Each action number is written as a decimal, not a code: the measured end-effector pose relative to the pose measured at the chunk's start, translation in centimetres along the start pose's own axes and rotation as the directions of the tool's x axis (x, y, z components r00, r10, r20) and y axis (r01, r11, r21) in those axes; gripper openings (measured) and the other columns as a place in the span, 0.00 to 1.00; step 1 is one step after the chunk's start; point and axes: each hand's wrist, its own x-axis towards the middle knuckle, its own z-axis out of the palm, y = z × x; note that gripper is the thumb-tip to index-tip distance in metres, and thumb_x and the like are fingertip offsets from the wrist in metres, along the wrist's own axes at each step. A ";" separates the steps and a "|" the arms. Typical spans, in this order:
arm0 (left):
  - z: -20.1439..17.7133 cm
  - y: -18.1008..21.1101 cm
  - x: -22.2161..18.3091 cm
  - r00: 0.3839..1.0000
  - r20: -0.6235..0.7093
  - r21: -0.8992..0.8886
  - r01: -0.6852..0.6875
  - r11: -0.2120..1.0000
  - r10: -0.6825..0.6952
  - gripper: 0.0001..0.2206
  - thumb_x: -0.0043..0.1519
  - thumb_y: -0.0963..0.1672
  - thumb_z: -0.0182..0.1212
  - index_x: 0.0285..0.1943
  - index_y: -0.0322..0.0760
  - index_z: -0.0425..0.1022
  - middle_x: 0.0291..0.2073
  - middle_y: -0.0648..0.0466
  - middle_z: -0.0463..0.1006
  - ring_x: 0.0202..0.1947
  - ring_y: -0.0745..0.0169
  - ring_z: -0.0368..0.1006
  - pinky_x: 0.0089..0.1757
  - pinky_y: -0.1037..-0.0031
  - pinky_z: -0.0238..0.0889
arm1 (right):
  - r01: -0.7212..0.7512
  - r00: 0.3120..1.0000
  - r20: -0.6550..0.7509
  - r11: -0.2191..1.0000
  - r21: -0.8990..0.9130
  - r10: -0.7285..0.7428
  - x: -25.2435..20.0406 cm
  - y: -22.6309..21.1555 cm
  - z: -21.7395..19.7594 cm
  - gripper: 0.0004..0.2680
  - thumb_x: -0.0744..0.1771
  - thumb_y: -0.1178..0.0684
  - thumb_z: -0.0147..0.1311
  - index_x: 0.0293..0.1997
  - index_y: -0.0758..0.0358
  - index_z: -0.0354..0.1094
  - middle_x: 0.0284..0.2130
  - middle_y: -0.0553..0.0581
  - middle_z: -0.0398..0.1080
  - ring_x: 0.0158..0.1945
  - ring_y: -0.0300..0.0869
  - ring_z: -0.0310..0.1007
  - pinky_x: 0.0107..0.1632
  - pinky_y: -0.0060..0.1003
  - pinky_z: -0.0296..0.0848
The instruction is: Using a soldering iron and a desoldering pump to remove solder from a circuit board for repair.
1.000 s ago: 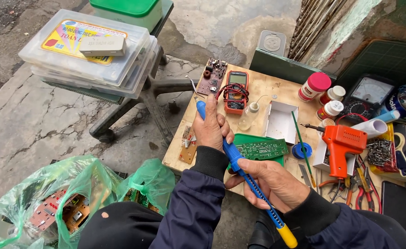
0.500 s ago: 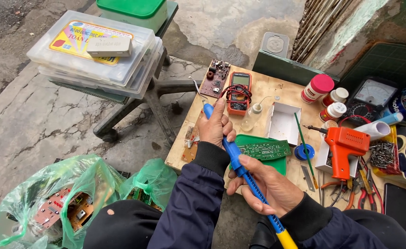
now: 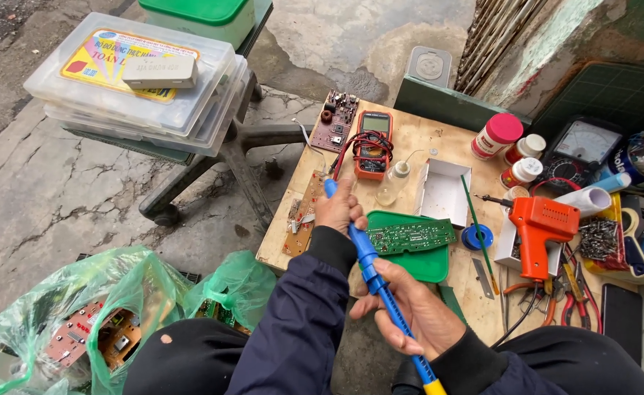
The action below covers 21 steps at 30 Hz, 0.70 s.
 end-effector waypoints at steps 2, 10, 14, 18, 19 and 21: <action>0.5 -0.4 -0.6 0.998 0.054 0.036 0.016 0.999 -0.018 0.16 0.66 0.46 0.73 0.38 0.45 0.64 0.18 0.59 0.59 0.12 0.70 0.54 0.14 0.74 0.49 | -0.002 0.998 -0.064 1.000 0.002 0.002 0.0 -0.7 0.4 0.24 0.73 0.38 0.49 0.48 0.84 0.67 0.37 0.84 0.75 0.07 0.44 0.55 0.09 0.33 0.56; -0.5 -0.6 0.4 0.999 -0.033 0.049 0.004 0.999 -0.002 0.16 0.67 0.48 0.73 0.38 0.41 0.67 0.19 0.57 0.60 0.13 0.69 0.53 0.15 0.72 0.48 | -0.004 0.999 -0.053 1.000 0.029 0.006 0.3 1.0 -0.5 0.21 0.73 0.36 0.49 0.44 0.73 0.63 0.39 0.81 0.76 0.08 0.45 0.56 0.10 0.34 0.56; -1.1 -1.3 1.9 0.999 -0.038 0.049 0.032 0.998 -0.030 0.14 0.68 0.47 0.73 0.38 0.41 0.68 0.19 0.57 0.59 0.14 0.69 0.53 0.16 0.72 0.48 | -0.037 0.994 -0.103 0.998 0.049 0.042 0.3 1.5 -0.7 0.24 0.72 0.36 0.50 0.48 0.80 0.67 0.38 0.80 0.76 0.08 0.45 0.56 0.09 0.34 0.55; -0.6 -1.2 1.6 0.998 -0.048 0.038 0.036 0.999 -0.034 0.14 0.68 0.46 0.72 0.42 0.40 0.67 0.19 0.57 0.58 0.13 0.69 0.52 0.16 0.73 0.46 | -0.028 0.995 -0.098 0.996 0.088 0.037 -0.3 1.6 -0.6 0.23 0.73 0.36 0.50 0.46 0.77 0.67 0.38 0.81 0.76 0.09 0.45 0.58 0.08 0.34 0.55; -0.8 -1.5 1.8 0.999 -0.034 0.047 0.039 0.998 -0.037 0.14 0.68 0.46 0.72 0.42 0.41 0.67 0.19 0.57 0.58 0.13 0.68 0.53 0.15 0.72 0.47 | -0.049 0.988 -0.142 0.996 0.076 0.059 -0.6 1.6 -0.3 0.24 0.72 0.35 0.51 0.47 0.78 0.66 0.38 0.80 0.76 0.09 0.44 0.57 0.09 0.34 0.54; -1.1 -1.8 2.0 0.999 -0.019 0.056 0.043 0.997 -0.042 0.13 0.67 0.46 0.72 0.42 0.41 0.68 0.19 0.57 0.59 0.13 0.68 0.53 0.15 0.72 0.48 | -0.070 0.979 -0.187 0.995 0.065 0.081 -0.9 1.7 0.0 0.25 0.71 0.34 0.52 0.48 0.78 0.66 0.38 0.79 0.76 0.09 0.44 0.56 0.09 0.33 0.53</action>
